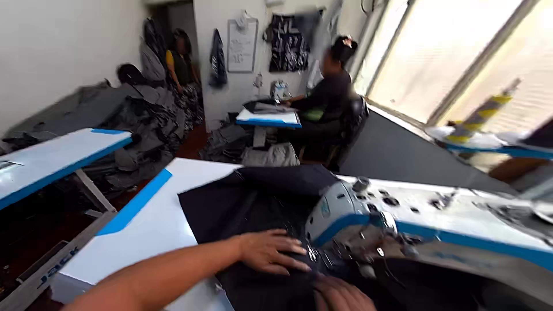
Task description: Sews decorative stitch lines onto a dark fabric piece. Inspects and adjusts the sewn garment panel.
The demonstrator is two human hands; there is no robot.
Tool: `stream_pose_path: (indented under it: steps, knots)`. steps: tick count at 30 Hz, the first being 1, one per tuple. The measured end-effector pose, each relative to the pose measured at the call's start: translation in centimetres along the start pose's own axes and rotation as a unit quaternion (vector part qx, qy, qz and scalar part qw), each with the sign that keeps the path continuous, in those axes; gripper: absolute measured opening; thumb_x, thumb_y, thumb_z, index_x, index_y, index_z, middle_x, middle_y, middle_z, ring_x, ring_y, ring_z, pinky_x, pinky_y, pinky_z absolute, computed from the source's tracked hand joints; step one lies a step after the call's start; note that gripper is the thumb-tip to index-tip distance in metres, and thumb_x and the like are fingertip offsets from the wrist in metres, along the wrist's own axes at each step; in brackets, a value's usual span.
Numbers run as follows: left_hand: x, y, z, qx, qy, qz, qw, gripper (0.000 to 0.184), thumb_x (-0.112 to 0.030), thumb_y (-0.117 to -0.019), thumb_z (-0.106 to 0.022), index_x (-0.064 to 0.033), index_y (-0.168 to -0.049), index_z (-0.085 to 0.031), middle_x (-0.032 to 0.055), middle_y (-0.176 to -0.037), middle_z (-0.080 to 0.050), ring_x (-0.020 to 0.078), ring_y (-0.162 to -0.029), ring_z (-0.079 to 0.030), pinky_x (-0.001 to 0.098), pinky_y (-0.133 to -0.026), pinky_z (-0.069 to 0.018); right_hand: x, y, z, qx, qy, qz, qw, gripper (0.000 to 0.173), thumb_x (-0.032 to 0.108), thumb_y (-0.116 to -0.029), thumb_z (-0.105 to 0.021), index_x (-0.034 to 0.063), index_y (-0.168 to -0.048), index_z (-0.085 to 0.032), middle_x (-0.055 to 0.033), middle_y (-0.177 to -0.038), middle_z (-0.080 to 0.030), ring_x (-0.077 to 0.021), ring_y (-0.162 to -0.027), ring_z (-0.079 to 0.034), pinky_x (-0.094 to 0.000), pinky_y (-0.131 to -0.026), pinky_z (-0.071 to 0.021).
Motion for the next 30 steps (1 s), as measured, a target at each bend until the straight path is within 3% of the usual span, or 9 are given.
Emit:
stream_pose_path:
  steps: [3,5,8,16,21,25,30]
  knots:
    - [0.4,0.0,-1.1,0.021,0.017,-0.021,0.999,0.043,-0.031,-0.1075,-0.04,-0.018,-0.142,-0.063,0.006,-0.153,-0.053,0.0273,-0.149,-0.041,0.0569,-0.124,-0.0246,2.7,0.5,-4.5,-0.025,-0.012,-0.014,1.0,0.042,0.032,-0.0988,-0.06,-0.0023,-0.121,-0.071,-0.0212,-0.132,-0.067,-0.0389,-0.123,-0.065,-0.0531,-0.104,-0.0516]
    - [0.6,0.1,-1.1,0.028,0.013,-0.03,0.999,0.046,-0.034,-0.109,-0.035,-0.0193,-0.143,-0.061,0.0055,-0.154,-0.053,0.0274,-0.15,-0.039,0.0578,-0.124,-0.023,3.5,0.5,-5.8,-0.056,0.039,-0.017,0.998,0.049,0.039,-0.0984,-0.058,-0.0031,-0.119,-0.072,-0.025,-0.129,-0.067,-0.0407,-0.12,-0.066,-0.0534,-0.101,-0.0528]
    - [0.6,0.2,-1.2,0.032,0.016,-0.026,0.999,0.047,-0.033,-0.1088,-0.034,-0.0211,-0.148,-0.056,0.0036,-0.155,-0.051,0.0253,-0.151,-0.036,0.0562,-0.125,-0.0215,4.3,1.1,-6.2,-0.057,0.101,-0.015,0.993,0.059,0.047,-0.1005,-0.05,-0.0033,-0.123,-0.071,-0.0233,-0.125,-0.07,-0.0399,-0.121,-0.066,-0.0521,-0.104,-0.0506]
    - [-0.1,0.4,-1.5,0.022,0.003,0.014,1.0,0.047,-0.037,-0.1095,-0.033,-0.0228,-0.148,-0.055,0.0033,-0.157,-0.049,0.024,-0.152,-0.035,0.0541,-0.125,-0.0217,3.0,1.8,-5.7,-0.044,0.106,0.025,0.993,0.048,0.038,-0.1017,-0.048,0.0022,-0.125,-0.072,-0.0145,-0.127,-0.071,-0.0328,-0.122,-0.066,-0.0467,-0.107,-0.0495]
    - [-1.9,0.3,-1.8,0.002,-0.022,0.096,0.995,0.047,-0.038,-0.1095,-0.034,-0.0247,-0.149,-0.055,0.0026,-0.158,-0.049,0.0251,-0.152,-0.035,0.0568,-0.124,-0.0238,1.0,1.7,-4.9,-0.048,0.057,0.064,0.995,0.04,0.028,-0.1003,-0.048,0.0046,-0.121,-0.074,-0.0128,-0.125,-0.073,-0.0306,-0.121,-0.067,-0.0442,-0.106,-0.0512]
    - [-3.5,-0.2,-2.2,-0.006,-0.027,0.209,0.978,0.047,-0.039,-0.109,-0.035,-0.0244,-0.15,-0.053,0.0025,-0.159,-0.046,0.024,-0.153,-0.033,0.0564,-0.124,-0.0224,-2.0,1.0,-4.0,-0.031,0.006,0.112,0.993,0.034,0.022,-0.0986,-0.05,0.0104,-0.118,-0.075,-0.0076,-0.123,-0.074,-0.026,-0.121,-0.068,-0.0429,-0.105,-0.0529]
    - [-6.2,-1.2,-3.0,0.041,0.019,0.367,0.929,0.057,-0.046,-0.1102,-0.027,-0.0187,-0.159,-0.038,0.0031,-0.169,-0.027,0.0253,-0.159,-0.011,0.0587,-0.126,-0.0074,-6.6,-0.3,-2.7,0.024,-0.048,0.184,0.981,0.036,0.014,-0.0952,-0.047,0.0181,-0.118,-0.075,0.0005,-0.128,-0.072,-0.0184,-0.129,-0.063,-0.0412,-0.108,-0.0503]
Point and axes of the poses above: each hand's wrist, its own y-axis away from the middle knuckle, its own z-axis out of the back of the hand, x = y × z, the point moved 5 cm from there along -y, towards the middle knuckle
